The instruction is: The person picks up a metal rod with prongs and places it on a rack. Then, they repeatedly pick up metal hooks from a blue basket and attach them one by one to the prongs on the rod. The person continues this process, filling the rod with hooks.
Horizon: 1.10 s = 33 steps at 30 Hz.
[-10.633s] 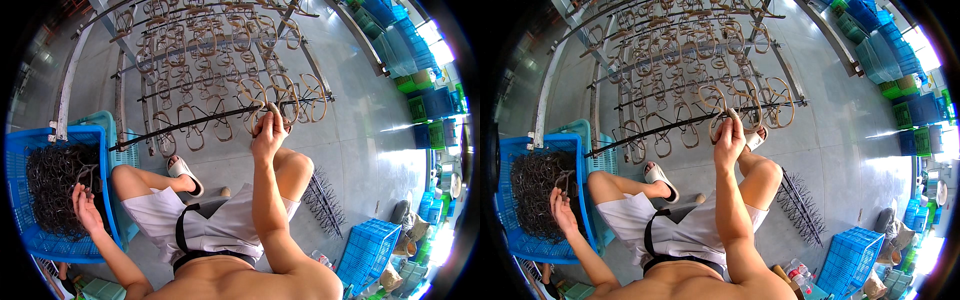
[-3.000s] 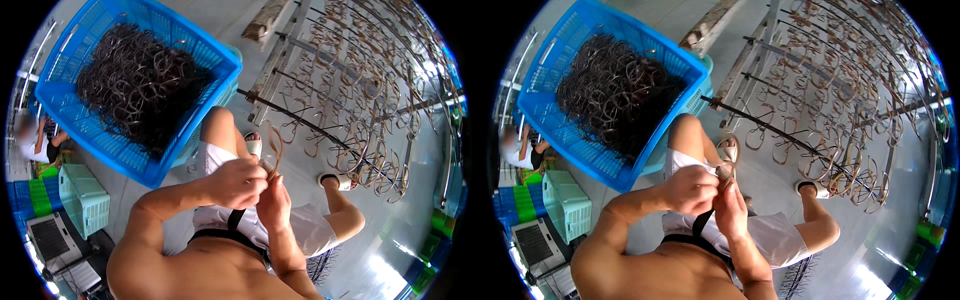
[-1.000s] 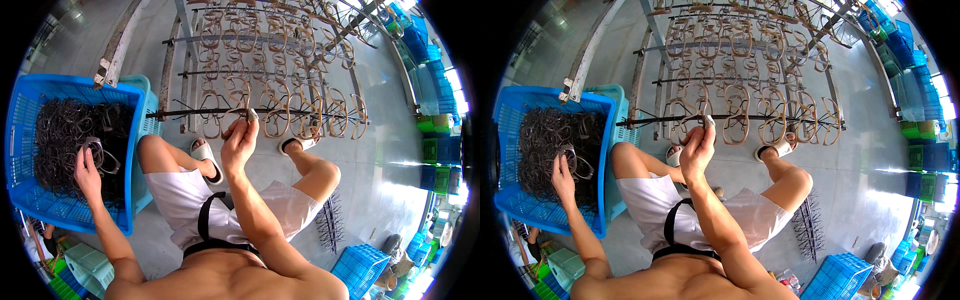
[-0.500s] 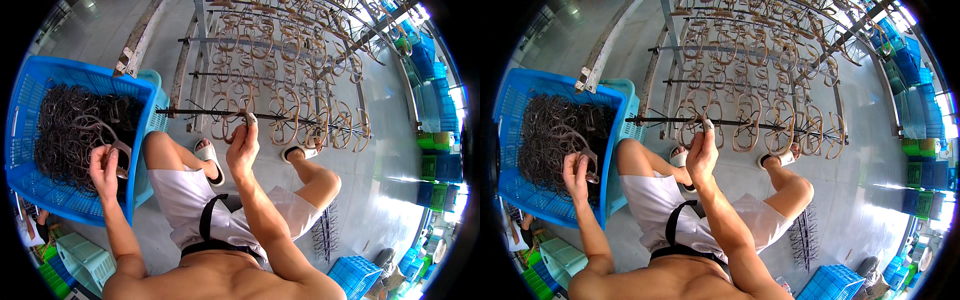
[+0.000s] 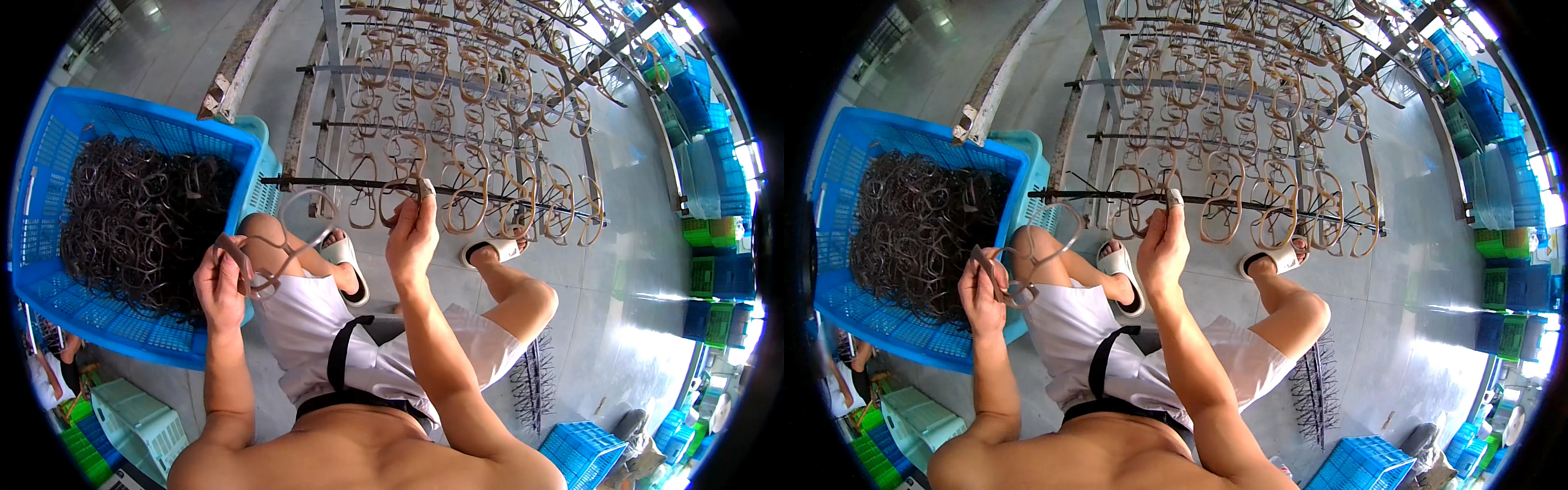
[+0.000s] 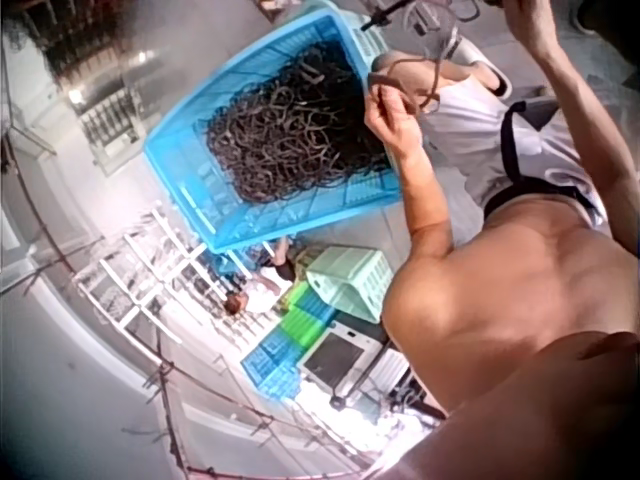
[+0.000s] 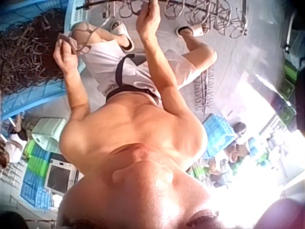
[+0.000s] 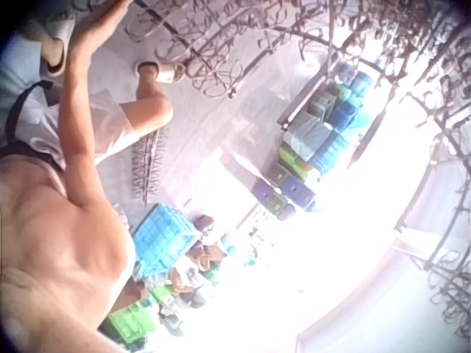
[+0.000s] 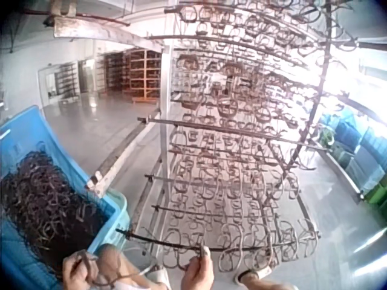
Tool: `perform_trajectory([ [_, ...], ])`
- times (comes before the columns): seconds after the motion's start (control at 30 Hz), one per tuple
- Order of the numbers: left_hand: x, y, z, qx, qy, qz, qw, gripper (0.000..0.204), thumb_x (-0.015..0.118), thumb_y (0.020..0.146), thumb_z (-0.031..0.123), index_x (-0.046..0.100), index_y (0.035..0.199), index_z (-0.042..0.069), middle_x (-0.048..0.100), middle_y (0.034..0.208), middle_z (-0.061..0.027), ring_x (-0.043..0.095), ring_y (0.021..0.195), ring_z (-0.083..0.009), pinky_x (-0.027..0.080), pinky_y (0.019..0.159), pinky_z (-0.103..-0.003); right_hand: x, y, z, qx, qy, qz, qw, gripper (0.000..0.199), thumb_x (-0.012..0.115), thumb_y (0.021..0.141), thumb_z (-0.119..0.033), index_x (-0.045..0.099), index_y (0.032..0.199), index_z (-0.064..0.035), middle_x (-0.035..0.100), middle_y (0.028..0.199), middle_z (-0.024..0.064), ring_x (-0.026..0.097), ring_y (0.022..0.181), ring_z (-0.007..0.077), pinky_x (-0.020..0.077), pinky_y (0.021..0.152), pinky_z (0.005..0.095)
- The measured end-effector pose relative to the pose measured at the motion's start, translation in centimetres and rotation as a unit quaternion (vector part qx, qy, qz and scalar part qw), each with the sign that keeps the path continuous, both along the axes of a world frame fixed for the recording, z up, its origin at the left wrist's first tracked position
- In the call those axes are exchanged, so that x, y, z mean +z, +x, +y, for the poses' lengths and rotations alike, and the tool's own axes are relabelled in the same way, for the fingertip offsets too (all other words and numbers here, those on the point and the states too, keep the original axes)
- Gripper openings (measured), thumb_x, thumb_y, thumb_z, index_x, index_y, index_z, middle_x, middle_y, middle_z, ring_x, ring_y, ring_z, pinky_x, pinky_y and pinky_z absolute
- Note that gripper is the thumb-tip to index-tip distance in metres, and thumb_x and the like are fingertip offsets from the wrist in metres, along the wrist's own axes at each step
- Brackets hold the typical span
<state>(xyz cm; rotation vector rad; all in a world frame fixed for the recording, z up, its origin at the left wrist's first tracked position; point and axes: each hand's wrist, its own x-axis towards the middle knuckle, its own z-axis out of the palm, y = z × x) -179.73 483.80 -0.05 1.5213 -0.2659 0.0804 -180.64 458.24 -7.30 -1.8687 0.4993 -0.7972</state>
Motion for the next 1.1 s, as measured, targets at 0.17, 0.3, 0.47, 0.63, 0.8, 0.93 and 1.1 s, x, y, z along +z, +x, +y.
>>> perform_trajectory([
  [0.17, 0.3, 0.0, -0.5, -0.112, -0.103, 0.061, 0.986, 0.027, 0.05, 0.092, 0.019, 0.056, 0.099, -0.007, 0.042, 0.062, 0.0001, 0.039, 0.055, -0.007, 0.029, 0.05, -0.02, 4.6, -4.2, 2.1, -0.044, -0.142, -0.036, 0.988, 0.036, 0.044, 0.089, -0.004, 0.041, 0.123, 0.005, 0.041, 0.111, 0.0188, 0.042, 0.1, 0.0292, 0.0355, 0.088, 0.0368],
  [0.3, 2.1, 0.5, -0.2, -0.225, -0.013, 0.107, 0.968, 0.028, 0.056, 0.087, 0.02, 0.059, 0.087, -0.008, 0.043, 0.057, 0.0029, 0.037, 0.05, -0.0051, 0.027, 0.047, -0.02, 6.1, -5.7, 1.5, 0.42, 0.038, -0.066, 0.904, 0.038, 0.052, 0.087, -0.012, 0.046, 0.121, 0.0034, 0.043, 0.116, 0.0224, 0.049, 0.097, 0.0303, 0.0391, 0.086, 0.0373],
  [0.47, 0.9, 1.2, 0.0, -0.08, 0.004, 0.027, 0.996, 0.023, 0.05, 0.09, 0.017, 0.056, 0.098, -0.005, 0.046, 0.061, 0.0015, 0.04, 0.054, -0.0037, 0.029, 0.049, -0.018, 5.9, -5.0, 2.6, 0.447, 0.54, -0.047, 0.711, 0.064, 0.045, 0.094, -0.031, 0.008, 0.141, -0.0069, 0.05, 0.107, 0.0152, 0.059, 0.083, 0.0225, 0.0513, 0.069, 0.0328],
  [0.63, -0.3, -1.6, -3.6, 0.068, 0.169, -0.265, 0.947, 0.02, 0.05, 0.089, 0.01, 0.055, 0.103, -0.003, 0.062, 0.082, -0.0113, 0.06, 0.068, -0.0183, 0.049, 0.063, -0.028, 5.2, -5.2, 8.3, 0.392, 0.333, -0.02, 0.857, 0.04, 0.039, 0.097, -0.026, 0.039, 0.125, 0.0026, 0.052, 0.112, 0.0111, 0.053, 0.101, 0.0181, 0.0427, 0.087, 0.0314],
  [0.8, -0.6, -1.9, -4.4, 0.014, 0.134, -0.132, 0.982, 0.019, 0.049, 0.088, 0.007, 0.055, 0.103, -0.004, 0.061, 0.09, -0.0143, 0.06, 0.078, -0.0211, 0.048, 0.068, -0.027, 5.5, -3.6, 8.4, 0.154, 0.255, -0.023, 0.954, 0.022, 0.036, 0.097, -0.012, 0.044, 0.111, 0.0035, 0.056, 0.068, 0.0053, 0.052, 0.06, 0.0094, 0.0439, 0.057, 0.0223],
  [0.93, -1.3, -0.6, -2.0, 0.0, -0.085, 0.192, 0.978, 0.021, 0.047, 0.092, 0.021, 0.056, 0.097, 0.003, 0.054, 0.079, -0.0011, 0.044, 0.063, -0.0057, 0.032, 0.051, -0.019, 2.4, -0.8, 6.0, 0.007, 0.095, 0.027, 0.995, 0.025, 0.038, 0.096, -0.012, 0.041, 0.117, -0.0002, 0.048, 0.058, 0.002, 0.045, 0.049, 0.0076, 0.0372, 0.043, 0.0232],
  [1.1, -0.8, 0.4, -0.4, 0.002, -0.221, 0.325, 0.92, 0.022, 0.051, 0.084, 0.018, 0.056, 0.101, 0.005, 0.054, 0.082, -0.0025, 0.046, 0.065, -0.0082, 0.034, 0.052, -0.019, 2.7, 1.6, 7.3, -0.037, 0.084, 0.019, 0.996, 0.026, 0.044, 0.094, -0.014, 0.043, 0.118, -0.0038, 0.049, 0.059, 0.0025, 0.046, 0.049, 0.0087, 0.0377, 0.044, 0.0238],
])
